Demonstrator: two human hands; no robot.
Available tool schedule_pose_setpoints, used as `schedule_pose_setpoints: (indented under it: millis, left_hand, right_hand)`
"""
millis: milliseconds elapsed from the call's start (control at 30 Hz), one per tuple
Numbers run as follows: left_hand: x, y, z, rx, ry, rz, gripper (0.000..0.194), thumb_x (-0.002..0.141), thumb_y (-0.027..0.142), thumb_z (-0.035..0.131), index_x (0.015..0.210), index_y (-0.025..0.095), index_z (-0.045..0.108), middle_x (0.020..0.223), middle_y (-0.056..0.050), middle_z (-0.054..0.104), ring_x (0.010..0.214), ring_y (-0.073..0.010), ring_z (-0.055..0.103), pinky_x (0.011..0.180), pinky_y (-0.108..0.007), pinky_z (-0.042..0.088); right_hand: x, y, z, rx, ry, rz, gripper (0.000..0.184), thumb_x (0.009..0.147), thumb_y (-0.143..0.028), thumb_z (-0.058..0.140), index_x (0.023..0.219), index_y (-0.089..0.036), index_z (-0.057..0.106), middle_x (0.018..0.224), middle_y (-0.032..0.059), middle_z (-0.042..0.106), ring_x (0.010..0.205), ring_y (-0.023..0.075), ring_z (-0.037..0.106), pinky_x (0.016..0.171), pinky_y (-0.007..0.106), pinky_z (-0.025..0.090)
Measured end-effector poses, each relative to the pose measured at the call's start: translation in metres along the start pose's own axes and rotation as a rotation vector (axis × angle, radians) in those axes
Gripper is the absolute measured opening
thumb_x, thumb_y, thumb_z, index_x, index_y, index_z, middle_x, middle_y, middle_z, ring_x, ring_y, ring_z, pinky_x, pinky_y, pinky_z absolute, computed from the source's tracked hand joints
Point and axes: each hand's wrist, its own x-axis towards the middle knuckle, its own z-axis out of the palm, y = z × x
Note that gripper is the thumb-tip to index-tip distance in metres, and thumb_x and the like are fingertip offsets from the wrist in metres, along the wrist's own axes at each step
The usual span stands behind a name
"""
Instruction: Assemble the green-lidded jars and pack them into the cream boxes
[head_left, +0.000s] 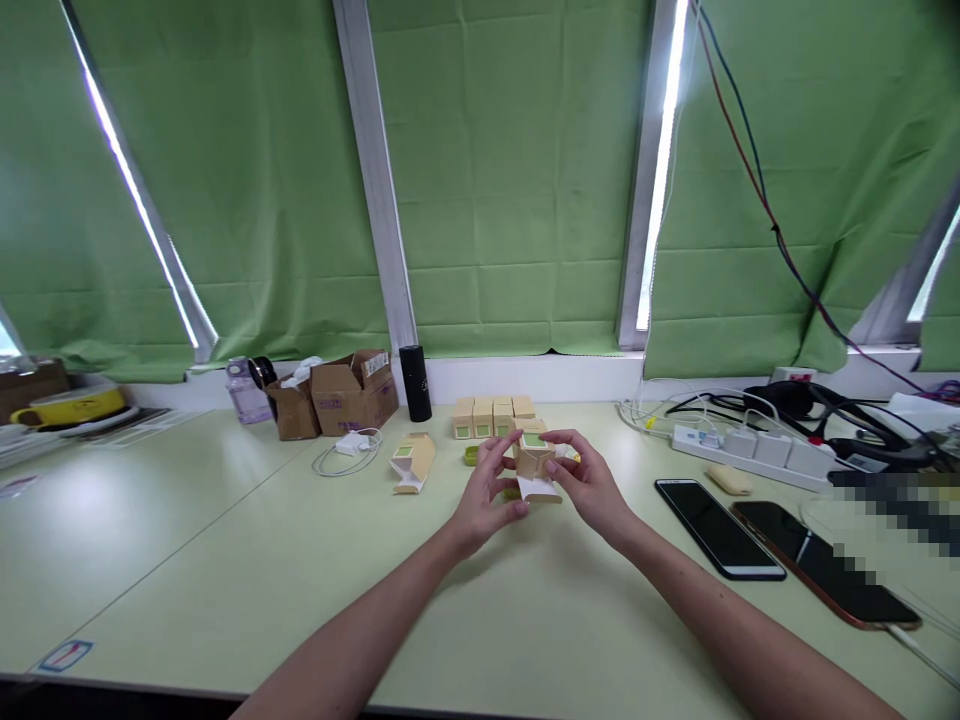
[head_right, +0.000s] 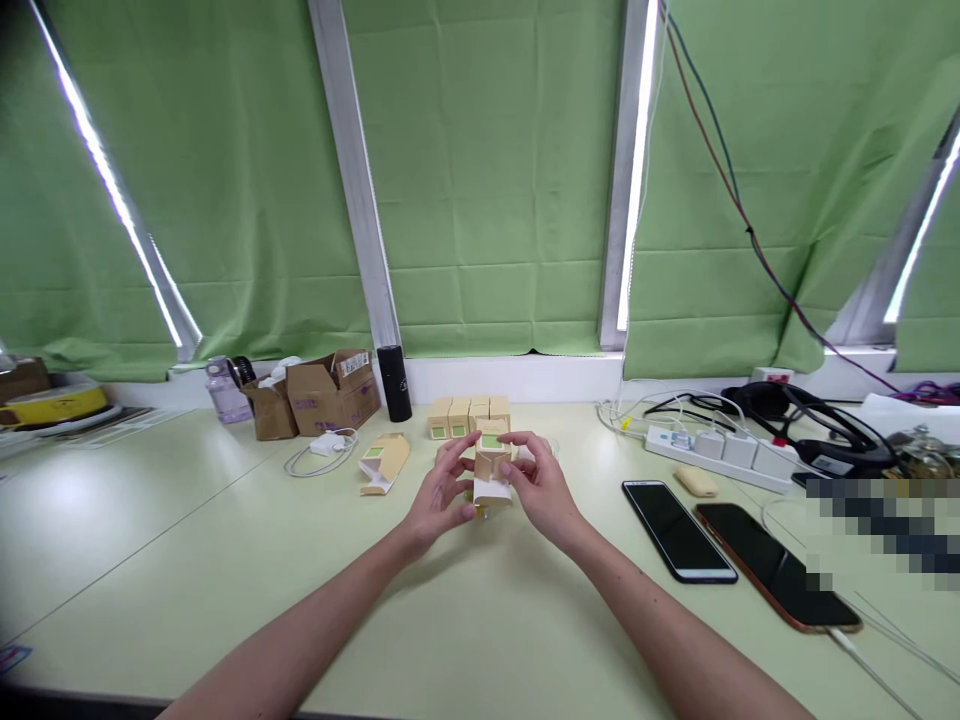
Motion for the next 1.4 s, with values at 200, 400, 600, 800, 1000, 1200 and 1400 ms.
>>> schedule_pose_setpoints:
  millis: [200,400,600,800,1000,1200,1400]
  left_hand:
    - [0.0,0.003,0.006,0.087,0.05,-0.03,0.082,0.079,0.044,0.084,0.151,0.037,0.045,0.143,-0.011,0.031,0.116,-0.0271,0.05,0.095,-0.044,0.056]
    - [0.0,0.006,0.006,0.023,0.076,-0.02,0.069,0.085,0.045,0.077,0.147,0.034,0.047,0.14,-0.011,0.034,0.113,-0.0261,0.053,0.091,-0.04,0.058]
    - [0.001,0.005,0.007,-0.062,0.111,-0.028,0.065,0.086,0.045,0.076,0.143,0.032,0.047,0.141,-0.011,0.038,0.111,-0.0255,0.055,0.085,-0.036,0.058]
    - [0.001,0.011,0.008,-0.09,0.138,-0.054,0.061,0.087,0.045,0.074,0.139,0.029,0.047,0.134,-0.011,0.047,0.108,-0.0241,0.056,0.085,-0.037,0.056]
    - [0.002,0.009,0.007,-0.1,0.16,-0.055,0.055,0.09,0.047,0.071,0.135,0.026,0.046,0.116,-0.011,0.06,0.109,-0.0251,0.06,0.087,-0.038,0.053]
    - [0.002,0.008,0.008,-0.097,0.173,-0.061,0.056,0.089,0.047,0.073,0.133,0.025,0.046,0.11,-0.009,0.063,0.104,-0.0242,0.062,0.085,-0.036,0.051]
    - [0.002,0.009,0.008,-0.083,0.191,-0.06,0.054,0.089,0.044,0.072,0.131,0.024,0.045,0.109,-0.008,0.062,0.102,-0.0233,0.063,0.084,-0.036,0.052]
  right_hand:
    - [-0.001,0.002,0.0,-0.031,-0.001,-0.007,0.032,0.09,-0.042,0.067,0.118,-0.028,0.059,0.114,0.0042,0.063,0.087,0.0186,0.069,0.078,0.035,0.055]
    - [-0.001,0.006,0.0,-0.049,-0.029,-0.058,0.033,0.091,-0.043,0.067,0.122,-0.031,0.062,0.13,0.0056,0.055,0.094,0.0191,0.069,0.085,0.039,0.057]
    - [-0.004,0.004,0.0,-0.027,-0.078,-0.094,0.036,0.094,-0.048,0.065,0.127,-0.035,0.063,0.134,0.0061,0.049,0.101,0.0212,0.068,0.094,0.042,0.057]
    - [-0.008,-0.001,0.0,-0.013,-0.119,-0.105,0.035,0.095,-0.047,0.064,0.129,-0.037,0.062,0.132,0.0055,0.045,0.105,0.0217,0.064,0.099,0.044,0.055]
    - [-0.009,-0.001,0.003,-0.013,-0.141,-0.127,0.036,0.094,-0.046,0.066,0.129,-0.037,0.062,0.132,0.0054,0.041,0.106,0.0208,0.063,0.101,0.043,0.054]
    - [-0.011,-0.001,0.004,0.009,-0.161,-0.128,0.038,0.094,-0.044,0.068,0.13,-0.038,0.06,0.134,0.0048,0.038,0.11,0.0204,0.064,0.105,0.044,0.053]
    - [-0.011,0.0,0.005,0.02,-0.178,-0.14,0.038,0.093,-0.044,0.069,0.129,-0.038,0.06,0.137,0.0051,0.036,0.112,0.0206,0.064,0.108,0.045,0.052]
